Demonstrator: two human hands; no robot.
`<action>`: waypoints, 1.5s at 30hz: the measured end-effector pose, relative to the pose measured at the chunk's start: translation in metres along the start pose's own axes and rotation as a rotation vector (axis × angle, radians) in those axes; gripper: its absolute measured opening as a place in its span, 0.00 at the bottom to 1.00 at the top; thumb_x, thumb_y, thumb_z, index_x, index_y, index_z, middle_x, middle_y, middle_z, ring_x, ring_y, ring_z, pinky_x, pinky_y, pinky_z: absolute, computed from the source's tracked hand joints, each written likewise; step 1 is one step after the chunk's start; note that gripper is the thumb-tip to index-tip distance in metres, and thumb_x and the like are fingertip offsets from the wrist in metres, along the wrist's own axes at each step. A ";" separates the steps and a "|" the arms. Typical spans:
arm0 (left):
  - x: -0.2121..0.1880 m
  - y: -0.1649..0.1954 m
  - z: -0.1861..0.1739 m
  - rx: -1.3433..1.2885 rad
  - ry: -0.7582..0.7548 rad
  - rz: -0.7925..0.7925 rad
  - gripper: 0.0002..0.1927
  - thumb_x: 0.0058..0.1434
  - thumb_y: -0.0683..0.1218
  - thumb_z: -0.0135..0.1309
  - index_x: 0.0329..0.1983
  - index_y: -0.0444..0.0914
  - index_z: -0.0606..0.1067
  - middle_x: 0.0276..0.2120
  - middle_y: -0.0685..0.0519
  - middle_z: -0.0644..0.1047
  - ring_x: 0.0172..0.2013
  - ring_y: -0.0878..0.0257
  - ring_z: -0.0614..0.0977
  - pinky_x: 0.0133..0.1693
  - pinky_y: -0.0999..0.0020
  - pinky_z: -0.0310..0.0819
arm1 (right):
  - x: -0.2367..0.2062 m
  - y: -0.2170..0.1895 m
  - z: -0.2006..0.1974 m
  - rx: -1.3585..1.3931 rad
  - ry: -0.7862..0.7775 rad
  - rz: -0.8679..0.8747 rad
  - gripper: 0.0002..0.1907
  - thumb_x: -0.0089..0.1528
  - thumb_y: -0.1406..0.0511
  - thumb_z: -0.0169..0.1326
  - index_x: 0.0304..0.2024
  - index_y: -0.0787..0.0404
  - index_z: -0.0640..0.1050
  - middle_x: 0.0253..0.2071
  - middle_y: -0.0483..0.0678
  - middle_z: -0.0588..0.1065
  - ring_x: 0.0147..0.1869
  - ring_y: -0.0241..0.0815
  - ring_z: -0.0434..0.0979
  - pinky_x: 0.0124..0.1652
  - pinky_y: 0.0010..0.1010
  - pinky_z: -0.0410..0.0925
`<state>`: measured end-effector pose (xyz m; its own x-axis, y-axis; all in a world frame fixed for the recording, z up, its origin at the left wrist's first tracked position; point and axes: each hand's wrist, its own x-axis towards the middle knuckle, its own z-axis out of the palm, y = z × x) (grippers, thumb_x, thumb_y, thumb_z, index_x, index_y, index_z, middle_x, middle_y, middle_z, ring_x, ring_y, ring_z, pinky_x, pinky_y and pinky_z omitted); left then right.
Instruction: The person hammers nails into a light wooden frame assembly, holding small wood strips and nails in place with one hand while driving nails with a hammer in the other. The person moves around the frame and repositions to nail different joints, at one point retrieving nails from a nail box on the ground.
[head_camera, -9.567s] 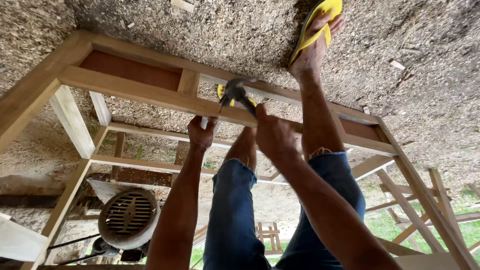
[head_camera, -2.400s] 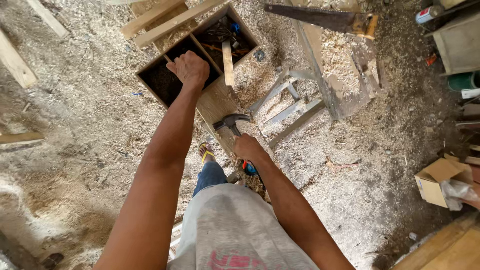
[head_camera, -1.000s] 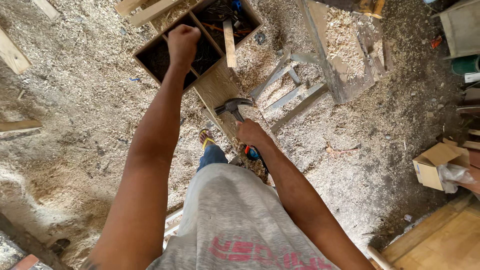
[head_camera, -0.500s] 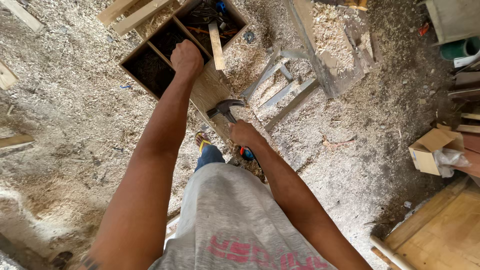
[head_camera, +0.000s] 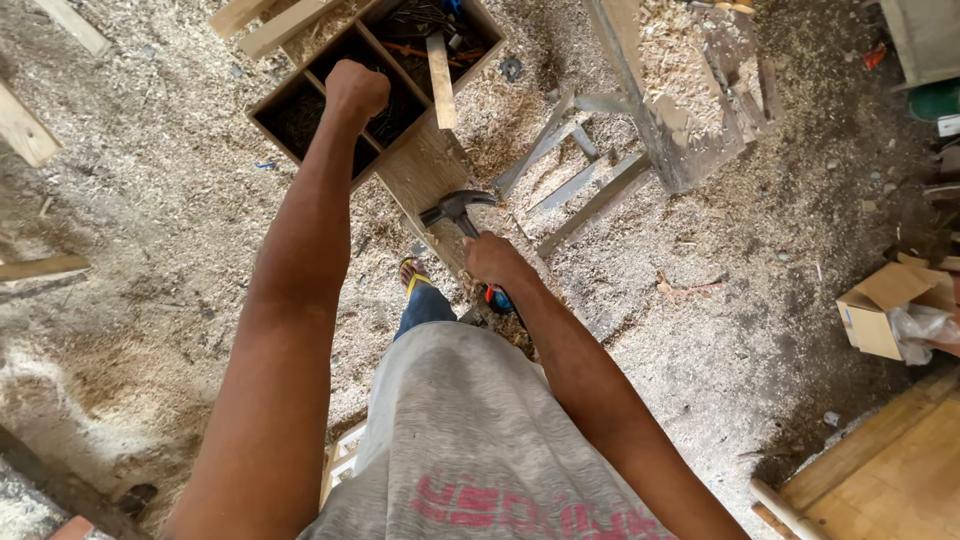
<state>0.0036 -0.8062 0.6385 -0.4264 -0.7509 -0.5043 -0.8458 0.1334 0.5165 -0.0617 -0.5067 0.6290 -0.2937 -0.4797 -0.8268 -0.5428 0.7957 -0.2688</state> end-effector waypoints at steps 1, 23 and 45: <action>-0.002 -0.004 -0.002 0.180 0.014 0.159 0.14 0.65 0.51 0.61 0.33 0.35 0.77 0.35 0.39 0.80 0.30 0.50 0.78 0.29 0.61 0.66 | 0.001 0.001 0.001 0.009 -0.019 0.014 0.30 0.73 0.53 0.35 0.44 0.76 0.74 0.27 0.63 0.79 0.27 0.57 0.81 0.36 0.48 0.74; -0.360 0.023 0.214 -1.261 0.225 -0.014 0.07 0.63 0.43 0.60 0.43 0.38 0.76 0.33 0.56 0.78 0.31 0.70 0.76 0.31 0.73 0.71 | -0.123 0.080 -0.057 0.254 -0.050 -0.731 0.13 0.62 0.58 0.62 0.38 0.61 0.82 0.22 0.43 0.73 0.21 0.32 0.70 0.21 0.26 0.63; -0.763 0.035 0.561 -1.986 1.286 -0.194 0.07 0.68 0.45 0.49 0.36 0.37 0.73 0.27 0.55 0.74 0.27 0.69 0.69 0.30 0.72 0.63 | -0.357 0.266 0.213 -0.688 -0.688 -1.210 0.10 0.60 0.63 0.62 0.34 0.65 0.80 0.22 0.46 0.76 0.20 0.34 0.71 0.22 0.31 0.64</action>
<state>0.1196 0.1343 0.6537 0.5836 -0.6420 -0.4972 0.7007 0.0888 0.7079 0.0668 -0.0454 0.7475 0.8721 -0.2782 -0.4027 -0.4811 -0.3368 -0.8094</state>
